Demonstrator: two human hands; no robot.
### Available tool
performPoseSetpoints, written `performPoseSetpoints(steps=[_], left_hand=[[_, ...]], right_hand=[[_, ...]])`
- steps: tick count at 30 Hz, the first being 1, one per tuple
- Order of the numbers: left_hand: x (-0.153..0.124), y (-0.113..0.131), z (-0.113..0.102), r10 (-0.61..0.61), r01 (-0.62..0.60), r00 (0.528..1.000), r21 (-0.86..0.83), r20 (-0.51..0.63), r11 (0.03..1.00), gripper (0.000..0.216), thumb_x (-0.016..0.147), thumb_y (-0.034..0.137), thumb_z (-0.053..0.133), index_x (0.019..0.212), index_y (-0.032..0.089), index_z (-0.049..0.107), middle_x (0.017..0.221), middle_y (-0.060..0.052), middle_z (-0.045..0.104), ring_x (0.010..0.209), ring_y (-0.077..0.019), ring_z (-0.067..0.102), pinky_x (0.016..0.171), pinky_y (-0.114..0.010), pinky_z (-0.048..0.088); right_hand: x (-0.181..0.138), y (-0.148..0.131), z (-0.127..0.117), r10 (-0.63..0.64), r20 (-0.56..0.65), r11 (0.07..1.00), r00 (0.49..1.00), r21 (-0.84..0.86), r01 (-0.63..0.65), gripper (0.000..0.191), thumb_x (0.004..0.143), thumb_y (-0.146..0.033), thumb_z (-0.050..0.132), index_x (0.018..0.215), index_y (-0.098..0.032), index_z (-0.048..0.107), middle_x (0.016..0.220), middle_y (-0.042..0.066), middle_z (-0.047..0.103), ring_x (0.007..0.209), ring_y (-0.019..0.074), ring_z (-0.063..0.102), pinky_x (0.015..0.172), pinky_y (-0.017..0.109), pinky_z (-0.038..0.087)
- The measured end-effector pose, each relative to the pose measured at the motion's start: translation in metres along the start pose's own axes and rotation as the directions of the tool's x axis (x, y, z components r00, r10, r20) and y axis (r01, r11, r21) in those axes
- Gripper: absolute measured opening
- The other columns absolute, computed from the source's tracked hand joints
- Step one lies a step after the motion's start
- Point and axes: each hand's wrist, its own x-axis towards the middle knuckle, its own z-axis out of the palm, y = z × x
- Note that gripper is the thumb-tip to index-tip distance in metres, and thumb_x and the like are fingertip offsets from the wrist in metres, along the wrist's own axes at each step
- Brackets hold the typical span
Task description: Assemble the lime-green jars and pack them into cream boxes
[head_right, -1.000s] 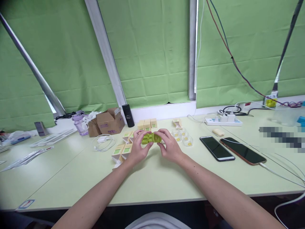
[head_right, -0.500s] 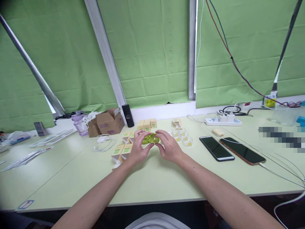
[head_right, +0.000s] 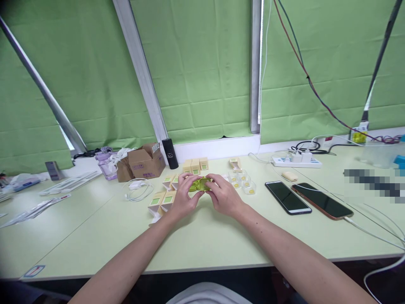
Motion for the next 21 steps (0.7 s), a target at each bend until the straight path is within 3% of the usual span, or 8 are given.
performPoseSetpoints(steps=[8, 21], left_hand=[[-0.0007, -0.0018, -0.0005, 0.063, -0.062, 0.998, 0.047, -0.02, 0.997, 0.043, 0.091, 0.02, 0.072, 0.131, 0.027, 0.062, 0.125, -0.009, 0.07, 0.128, -0.0324, 0.05, 0.11, -0.056, 0.046], [-0.0005, -0.0001, -0.001, 0.057, -0.055, 0.997, 0.046, -0.043, 0.997, 0.042, 0.091, 0.021, 0.072, 0.132, 0.027, 0.063, 0.124, -0.009, 0.071, 0.129, -0.0321, 0.05, 0.11, -0.056, 0.047]], right_hand=[[0.0006, -0.001, 0.0008, 0.007, 0.017, 1.0, 1.0, 0.004, -0.007, 0.035, 0.1, -0.012, 0.047, 0.131, -0.025, 0.058, 0.128, 0.018, 0.06, 0.113, 0.0312, 0.065, 0.087, 0.05, 0.062], [-0.0011, 0.0012, 0.0017, 0.01, -0.025, 1.0, 1.0, 0.018, -0.01, 0.029, 0.102, -0.014, 0.049, 0.126, -0.026, 0.061, 0.131, 0.017, 0.063, 0.117, 0.0299, 0.066, 0.09, 0.05, 0.063]])
